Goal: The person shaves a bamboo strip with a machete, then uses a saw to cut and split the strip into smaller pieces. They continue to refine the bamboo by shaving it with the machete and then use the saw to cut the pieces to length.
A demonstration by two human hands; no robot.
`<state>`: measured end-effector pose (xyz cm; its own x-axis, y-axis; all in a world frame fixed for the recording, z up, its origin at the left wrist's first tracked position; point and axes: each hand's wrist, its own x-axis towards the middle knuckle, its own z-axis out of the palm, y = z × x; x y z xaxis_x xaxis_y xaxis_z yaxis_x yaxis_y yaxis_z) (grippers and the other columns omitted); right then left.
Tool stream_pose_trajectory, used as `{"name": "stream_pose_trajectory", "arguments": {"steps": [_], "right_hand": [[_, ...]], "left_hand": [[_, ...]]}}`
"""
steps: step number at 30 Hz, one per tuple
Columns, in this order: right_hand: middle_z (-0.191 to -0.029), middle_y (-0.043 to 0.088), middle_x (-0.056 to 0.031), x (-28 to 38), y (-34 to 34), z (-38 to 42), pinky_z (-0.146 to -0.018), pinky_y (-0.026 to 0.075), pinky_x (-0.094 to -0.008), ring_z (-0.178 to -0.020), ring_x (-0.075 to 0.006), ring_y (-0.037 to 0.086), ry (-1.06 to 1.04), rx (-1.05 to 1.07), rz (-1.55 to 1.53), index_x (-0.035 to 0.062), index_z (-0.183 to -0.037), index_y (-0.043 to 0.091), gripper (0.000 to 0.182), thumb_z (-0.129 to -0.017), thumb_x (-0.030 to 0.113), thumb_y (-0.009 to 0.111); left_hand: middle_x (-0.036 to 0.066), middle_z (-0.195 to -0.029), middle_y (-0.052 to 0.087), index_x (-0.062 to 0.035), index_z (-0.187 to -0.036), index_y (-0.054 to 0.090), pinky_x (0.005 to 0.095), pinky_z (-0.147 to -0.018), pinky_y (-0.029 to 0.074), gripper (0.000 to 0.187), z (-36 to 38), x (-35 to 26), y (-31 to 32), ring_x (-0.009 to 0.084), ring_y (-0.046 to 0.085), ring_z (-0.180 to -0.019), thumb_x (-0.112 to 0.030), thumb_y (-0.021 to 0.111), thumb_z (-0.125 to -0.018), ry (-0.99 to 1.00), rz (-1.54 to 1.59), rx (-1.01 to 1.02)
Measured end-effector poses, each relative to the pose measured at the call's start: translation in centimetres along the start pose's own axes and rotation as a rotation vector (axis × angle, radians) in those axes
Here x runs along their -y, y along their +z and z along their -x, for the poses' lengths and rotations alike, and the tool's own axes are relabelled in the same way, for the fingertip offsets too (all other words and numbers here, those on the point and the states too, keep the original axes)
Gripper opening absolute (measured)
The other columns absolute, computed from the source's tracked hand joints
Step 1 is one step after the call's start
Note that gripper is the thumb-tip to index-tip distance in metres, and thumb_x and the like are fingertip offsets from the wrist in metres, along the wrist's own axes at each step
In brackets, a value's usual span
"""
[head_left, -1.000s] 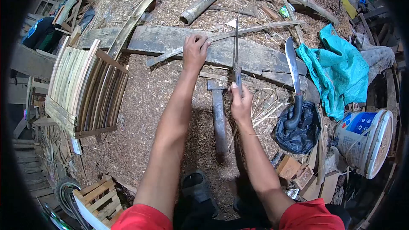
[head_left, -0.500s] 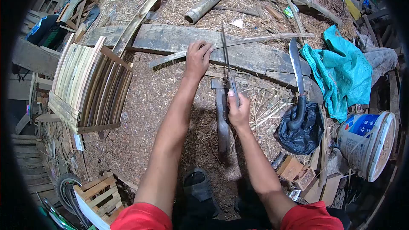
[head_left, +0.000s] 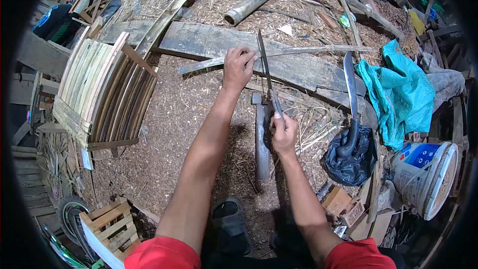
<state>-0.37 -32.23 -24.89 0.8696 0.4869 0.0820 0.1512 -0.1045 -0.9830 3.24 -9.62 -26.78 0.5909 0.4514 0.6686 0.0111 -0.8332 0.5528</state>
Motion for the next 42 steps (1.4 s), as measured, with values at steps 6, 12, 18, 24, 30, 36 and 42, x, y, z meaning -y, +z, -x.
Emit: {"name": "stream_pose_trajectory", "arguments": {"steps": [6, 12, 18, 24, 30, 36, 42], "right_hand": [[-0.055, 0.043, -0.0007, 0.5, 0.6, -2.4, -0.05, 0.031, -0.0317, -0.055, -0.0099, 0.04, 0.094, 0.001, 0.006, 0.0013, -0.065, 0.05, 0.04, -0.096, 0.027, 0.051], [-0.053, 0.045, -0.0043, -0.7, -0.6, 0.5, -0.049, 0.032, -0.0343, -0.052, -0.0132, 0.042, 0.079, -0.002, 0.062, 0.0022, -0.064, 0.052, 0.039, -0.095, 0.025, 0.053], [-0.053, 0.042, -0.008, -0.2, 0.8, -2.4, -0.05, 0.033, -0.0349, -0.05, -0.0173, 0.044, 0.091, -0.025, 0.086, 0.0017, -0.063, 0.049, 0.037, -0.096, 0.02, 0.052], [-0.053, 0.048, -0.0021, -0.4, -0.6, 2.9, -0.049, 0.033, -0.0303, -0.051, -0.0107, 0.044, 0.117, -0.085, -0.05, 0.0024, -0.063, 0.053, 0.037, -0.095, 0.021, 0.052], [-0.051, 0.044, -0.003, -0.3, 1.0, -2.0, -0.049, 0.033, -0.0329, -0.05, -0.0126, 0.043, 0.094, -0.039, 0.058, 0.0013, -0.063, 0.051, 0.042, -0.097, 0.026, 0.052], [-0.054, 0.047, -0.0021, -1.4, -0.2, 3.0, -0.049, 0.034, -0.0304, -0.051, -0.011, 0.045, 0.072, -0.092, 0.021, 0.0018, -0.062, 0.052, 0.041, -0.098, 0.023, 0.049], [-0.053, 0.048, -0.0071, -1.6, 0.4, -1.5, -0.051, 0.035, -0.0346, -0.05, -0.0177, 0.046, -0.034, -0.044, 0.236, 0.0005, -0.067, 0.055, 0.038, -0.097, 0.024, 0.053]], "left_hand": [[0.008, -0.098, 0.065, -0.0092, -0.099, 0.076, 0.0396, -0.085, 0.045, 0.017, -0.1, 0.3, 0.0, 0.0287, 0.058, -0.093, -0.011, 0.072, -0.082, 0.0, -0.013, 0.029], [0.01, -0.098, 0.065, -0.0096, -0.1, 0.075, 0.0398, -0.085, 0.046, 0.02, -0.4, 0.6, -0.1, 0.0294, 0.057, -0.095, -0.009, 0.071, -0.081, 0.008, -0.007, 0.037], [0.011, -0.098, 0.065, -0.0069, -0.097, 0.075, 0.0399, -0.086, 0.046, 0.018, 0.0, 0.3, 0.1, 0.0296, 0.057, -0.095, -0.008, 0.071, -0.08, -0.029, -0.031, 0.031], [0.009, -0.094, 0.065, -0.0084, -0.096, 0.076, 0.04, -0.086, 0.045, 0.018, 0.2, 0.4, 0.4, 0.0293, 0.057, -0.095, -0.012, 0.074, -0.078, -0.052, 0.01, 0.016], [0.008, -0.091, 0.065, -0.0081, -0.096, 0.076, 0.0396, -0.084, 0.044, 0.018, 0.0, 0.1, 0.1, 0.0288, 0.055, -0.091, -0.012, 0.074, -0.078, -0.082, -0.022, 0.023], [0.009, -0.09, 0.064, -0.0079, -0.097, 0.076, 0.0403, -0.083, 0.044, 0.019, -0.2, -0.2, 0.1, 0.0295, 0.055, -0.09, -0.012, 0.074, -0.079, -0.1, -0.028, 0.03], [0.01, -0.089, 0.064, -0.0067, -0.094, 0.076, 0.0404, -0.082, 0.043, 0.016, 0.0, 0.1, 0.2, 0.0295, 0.056, -0.088, -0.011, 0.073, -0.078, -0.069, -0.014, -0.003]]}}
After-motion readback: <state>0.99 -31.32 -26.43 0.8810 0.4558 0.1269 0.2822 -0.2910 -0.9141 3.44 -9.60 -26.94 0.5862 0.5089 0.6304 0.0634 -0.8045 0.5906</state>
